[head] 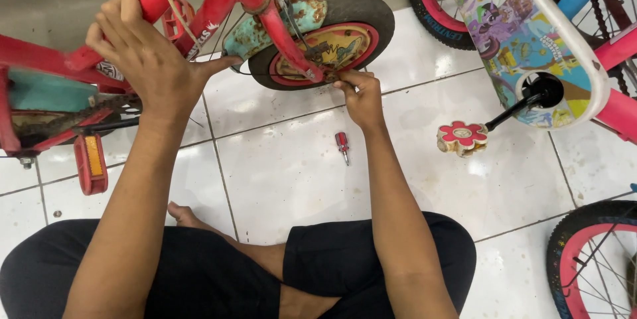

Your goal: Removing the front wheel components of a small red bicycle using a wrench.

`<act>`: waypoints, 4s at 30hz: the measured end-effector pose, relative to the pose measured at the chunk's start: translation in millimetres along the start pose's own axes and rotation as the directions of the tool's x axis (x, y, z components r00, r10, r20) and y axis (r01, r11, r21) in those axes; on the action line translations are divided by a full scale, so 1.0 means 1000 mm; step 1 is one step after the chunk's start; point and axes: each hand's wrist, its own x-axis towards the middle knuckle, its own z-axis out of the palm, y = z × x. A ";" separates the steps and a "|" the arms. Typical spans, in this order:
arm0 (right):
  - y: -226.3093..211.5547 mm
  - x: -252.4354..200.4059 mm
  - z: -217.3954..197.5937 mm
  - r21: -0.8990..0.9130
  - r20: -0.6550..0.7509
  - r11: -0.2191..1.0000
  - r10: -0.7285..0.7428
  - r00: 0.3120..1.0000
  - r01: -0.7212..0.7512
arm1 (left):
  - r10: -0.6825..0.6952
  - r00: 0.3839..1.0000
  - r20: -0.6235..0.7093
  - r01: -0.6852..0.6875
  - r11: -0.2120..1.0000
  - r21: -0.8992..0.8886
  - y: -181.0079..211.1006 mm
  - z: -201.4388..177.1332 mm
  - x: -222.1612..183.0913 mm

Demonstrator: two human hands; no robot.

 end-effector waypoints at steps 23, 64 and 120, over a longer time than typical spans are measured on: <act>-0.097 0.048 -0.021 -0.516 0.855 -0.239 -0.082 0.513 0.822 | 0.022 1.000 0.004 -0.022 1.000 -0.008 0.005 -0.006 0.003; -0.002 -0.015 0.013 0.090 0.065 0.977 0.190 0.980 -0.195 | -0.026 0.999 0.025 0.026 1.000 0.013 0.001 0.002 -0.002; -0.032 0.026 -0.033 -0.628 0.299 0.671 -0.260 0.918 0.394 | -0.036 0.999 -0.001 0.036 0.996 -0.082 0.004 -0.002 0.005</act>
